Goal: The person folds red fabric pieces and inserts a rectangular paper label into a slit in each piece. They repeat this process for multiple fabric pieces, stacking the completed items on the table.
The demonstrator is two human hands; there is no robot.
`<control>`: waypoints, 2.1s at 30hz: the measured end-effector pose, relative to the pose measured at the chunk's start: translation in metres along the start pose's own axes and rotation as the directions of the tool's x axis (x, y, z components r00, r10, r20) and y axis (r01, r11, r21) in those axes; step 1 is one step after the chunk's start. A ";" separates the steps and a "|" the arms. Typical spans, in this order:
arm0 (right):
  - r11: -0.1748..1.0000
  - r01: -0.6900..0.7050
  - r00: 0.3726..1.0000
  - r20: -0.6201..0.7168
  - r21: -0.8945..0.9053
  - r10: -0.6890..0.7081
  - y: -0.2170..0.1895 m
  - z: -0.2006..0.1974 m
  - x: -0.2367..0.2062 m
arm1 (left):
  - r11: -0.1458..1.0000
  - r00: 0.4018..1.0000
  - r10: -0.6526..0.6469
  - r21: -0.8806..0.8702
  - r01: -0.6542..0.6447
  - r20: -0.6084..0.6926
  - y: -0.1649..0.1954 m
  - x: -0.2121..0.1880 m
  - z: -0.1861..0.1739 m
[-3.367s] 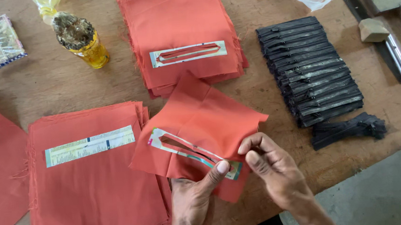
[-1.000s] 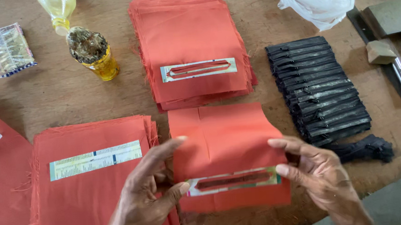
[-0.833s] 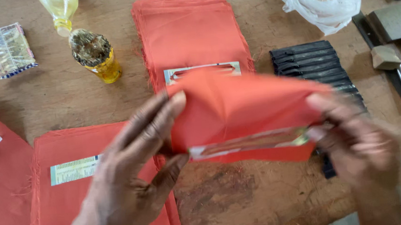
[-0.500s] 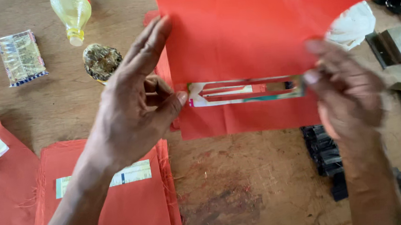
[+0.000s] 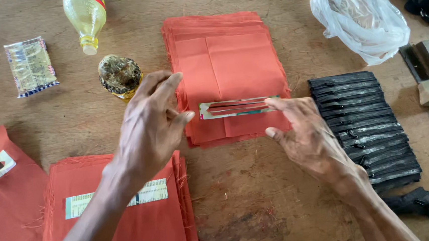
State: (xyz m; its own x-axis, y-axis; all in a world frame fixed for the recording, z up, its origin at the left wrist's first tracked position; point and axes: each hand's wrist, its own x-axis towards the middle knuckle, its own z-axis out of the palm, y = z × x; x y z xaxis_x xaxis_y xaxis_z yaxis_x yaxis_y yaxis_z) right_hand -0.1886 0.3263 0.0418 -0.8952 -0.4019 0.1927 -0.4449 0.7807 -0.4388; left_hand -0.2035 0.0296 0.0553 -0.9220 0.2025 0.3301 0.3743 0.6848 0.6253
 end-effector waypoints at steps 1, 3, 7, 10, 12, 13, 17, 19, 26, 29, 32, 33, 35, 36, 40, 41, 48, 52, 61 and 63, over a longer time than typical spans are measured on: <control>1.000 -0.003 0.999 -0.038 -0.008 0.003 -0.002 -0.003 -0.003 | 0.995 0.997 0.075 0.074 -0.072 -0.036 0.006 -0.009 -0.008; 1.000 -0.014 0.998 -0.062 -0.019 0.013 -0.008 -0.005 -0.013 | 0.978 0.995 -0.065 -0.192 0.080 0.079 0.020 -0.036 -0.021; 0.988 -0.095 0.995 -0.003 0.123 0.096 -0.029 -0.002 -0.042 | 0.827 0.977 -0.159 -0.520 0.212 0.145 0.043 -0.092 -0.012; 0.940 -0.120 0.993 0.044 0.318 0.112 -0.046 0.008 -0.057 | 0.557 0.872 -0.389 -0.678 0.479 0.297 0.045 -0.118 0.006; 0.913 -0.103 0.995 0.048 0.394 0.091 -0.057 0.016 -0.066 | 0.392 0.800 -0.483 -0.729 0.560 0.355 0.046 -0.131 0.015; 0.907 -0.088 0.996 0.035 0.411 0.080 -0.063 0.022 -0.068 | 0.342 0.785 -0.504 -0.750 0.565 0.362 0.047 -0.136 0.019; 0.843 -0.086 0.996 0.067 0.531 0.059 -0.080 0.036 -0.077 | 0.148 0.732 -0.555 -0.819 0.555 0.395 0.051 -0.150 0.026; 0.839 -0.132 0.990 0.108 0.528 0.088 -0.087 0.039 -0.079 | 0.150 0.742 -0.544 -0.825 0.545 0.391 0.053 -0.154 0.027; 0.825 -0.129 0.991 0.098 0.550 0.090 -0.101 0.044 -0.079 | 0.900 0.935 -0.353 -0.281 0.333 -0.022 0.062 -0.175 0.025; 0.827 -0.109 0.992 0.114 0.551 0.054 -0.106 0.046 -0.080 | 0.894 0.934 -0.349 0.273 0.355 -0.070 0.052 -0.183 0.016; 0.723 -0.184 0.977 0.208 0.666 0.057 -0.115 0.055 -0.080 | 0.916 0.911 -0.377 0.082 0.394 -0.170 0.044 -0.184 0.010; 0.730 -0.165 0.979 0.201 0.664 0.038 -0.117 0.057 -0.080 | 0.917 0.906 -0.381 0.049 0.396 -0.185 0.042 -0.183 0.009; 0.742 -0.124 0.981 0.193 0.659 -0.007 -0.123 0.061 -0.078 | 0.915 0.892 -0.396 -0.016 0.403 -0.218 0.041 -0.182 0.007; 0.773 -0.128 0.976 0.219 0.621 -0.014 -0.125 0.062 -0.075 | 0.918 0.889 -0.391 -0.035 0.394 -0.238 0.039 -0.180 0.007; 0.878 0.043 0.957 0.232 0.476 -0.173 -0.136 0.065 -0.069 | 0.891 0.860 -0.453 -0.142 0.431 -0.234 0.030 -0.184 0.005; 0.887 0.138 0.943 0.216 0.440 -0.254 -0.139 0.066 -0.069 | 0.872 0.846 -0.487 -0.174 0.457 -0.217 0.028 -0.187 0.003; 0.929 0.126 0.909 0.334 0.347 -0.248 -0.143 0.075 -0.069 | 0.754 -0.149 -0.598 -0.616 0.229 -0.787 -0.001 -0.190 -0.043; 0.690 -0.324 0.895 0.447 0.647 0.001 -0.137 0.073 -0.069 | 0.781 0.527 -0.574 -0.612 0.122 -0.627 0.034 -0.210 -0.035; -0.037 -0.425 0.860 0.416 0.904 0.295 -0.076 0.065 -0.095 | 0.926 0.989 -0.026 -0.377 -0.031 -0.146 0.071 -0.181 0.033; 0.006 -0.381 0.867 0.355 0.925 0.349 -0.064 0.066 -0.106 | 0.913 0.968 -0.159 -0.402 0.071 -0.192 0.074 -0.172 0.034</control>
State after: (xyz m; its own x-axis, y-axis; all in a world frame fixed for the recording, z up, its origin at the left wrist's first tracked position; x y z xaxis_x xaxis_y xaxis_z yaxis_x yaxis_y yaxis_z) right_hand -0.0634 0.2875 -0.0085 -0.9225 -0.2458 -0.2977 0.3623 -0.2849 -0.8874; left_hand -0.0201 0.0692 0.0209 -0.9334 -0.0471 0.3558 0.3167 0.3583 0.8783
